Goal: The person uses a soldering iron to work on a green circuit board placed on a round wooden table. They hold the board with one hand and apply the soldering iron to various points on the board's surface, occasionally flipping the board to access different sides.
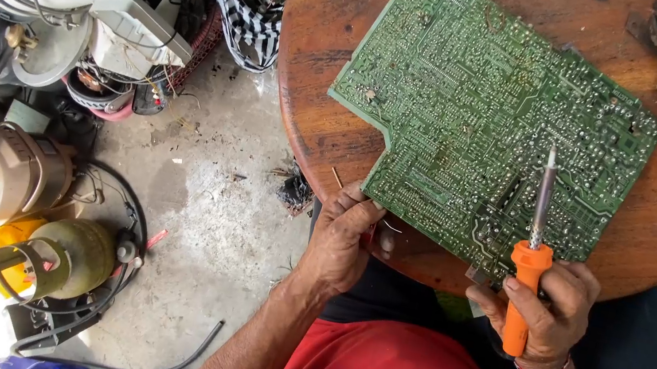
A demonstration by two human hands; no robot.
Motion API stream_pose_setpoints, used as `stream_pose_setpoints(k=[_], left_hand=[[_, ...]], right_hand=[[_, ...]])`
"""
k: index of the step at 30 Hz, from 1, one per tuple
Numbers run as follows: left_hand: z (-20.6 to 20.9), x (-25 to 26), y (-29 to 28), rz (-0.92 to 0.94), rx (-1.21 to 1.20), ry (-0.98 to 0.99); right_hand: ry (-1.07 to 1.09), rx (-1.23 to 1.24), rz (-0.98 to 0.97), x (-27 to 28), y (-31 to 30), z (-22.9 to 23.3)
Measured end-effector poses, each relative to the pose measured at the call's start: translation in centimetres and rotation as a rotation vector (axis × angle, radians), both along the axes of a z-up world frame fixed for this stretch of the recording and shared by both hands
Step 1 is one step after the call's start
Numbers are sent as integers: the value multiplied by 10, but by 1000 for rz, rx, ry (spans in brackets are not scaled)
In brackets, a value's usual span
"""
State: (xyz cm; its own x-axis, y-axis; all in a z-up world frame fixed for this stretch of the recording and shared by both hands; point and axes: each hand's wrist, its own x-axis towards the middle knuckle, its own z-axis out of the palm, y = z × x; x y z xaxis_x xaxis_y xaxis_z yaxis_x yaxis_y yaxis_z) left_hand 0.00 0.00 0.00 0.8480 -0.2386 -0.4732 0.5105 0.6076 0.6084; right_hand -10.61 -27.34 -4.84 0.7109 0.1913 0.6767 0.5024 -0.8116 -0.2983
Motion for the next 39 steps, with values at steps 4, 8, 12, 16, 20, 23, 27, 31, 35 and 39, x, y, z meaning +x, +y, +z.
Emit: stream_pose_setpoints(k=[4, 8, 12, 16, 20, 23, 27, 31, 35, 39], left_hand=[[15, 1, -4, 4, -35, -34], [34, -1, -9, 29, -67, -54], [51, 0, -14, 17, -97, -108], [63, 3, -17, -26, -87, -132], [70, 4, -14, -68, 31, -256], [59, 2, -8, -107, 222, -273], [30, 8, -9, -29, 528, -349], [10, 24, -22, -72, 838, -591], [-5, 28, -32, -91, 1166, -1017], [-13, 24, -34, -122, 1356, -1074]], right_hand=[[23, -47, 17, 5, 1, 20], [-36, -101, -21, 16, 11, 51], [-97, -96, -19, 14, -8, 60], [-71, -74, 42, 24, -35, 79], [-69, -142, 80, 39, -60, 99], [-70, -149, 154, 61, -76, 124], [-20, -124, 216, 87, -87, 149], [-19, -115, 174, 103, -104, 153], [-78, -203, 19, 111, -107, 171], [29, -152, -119, 103, -102, 185]])
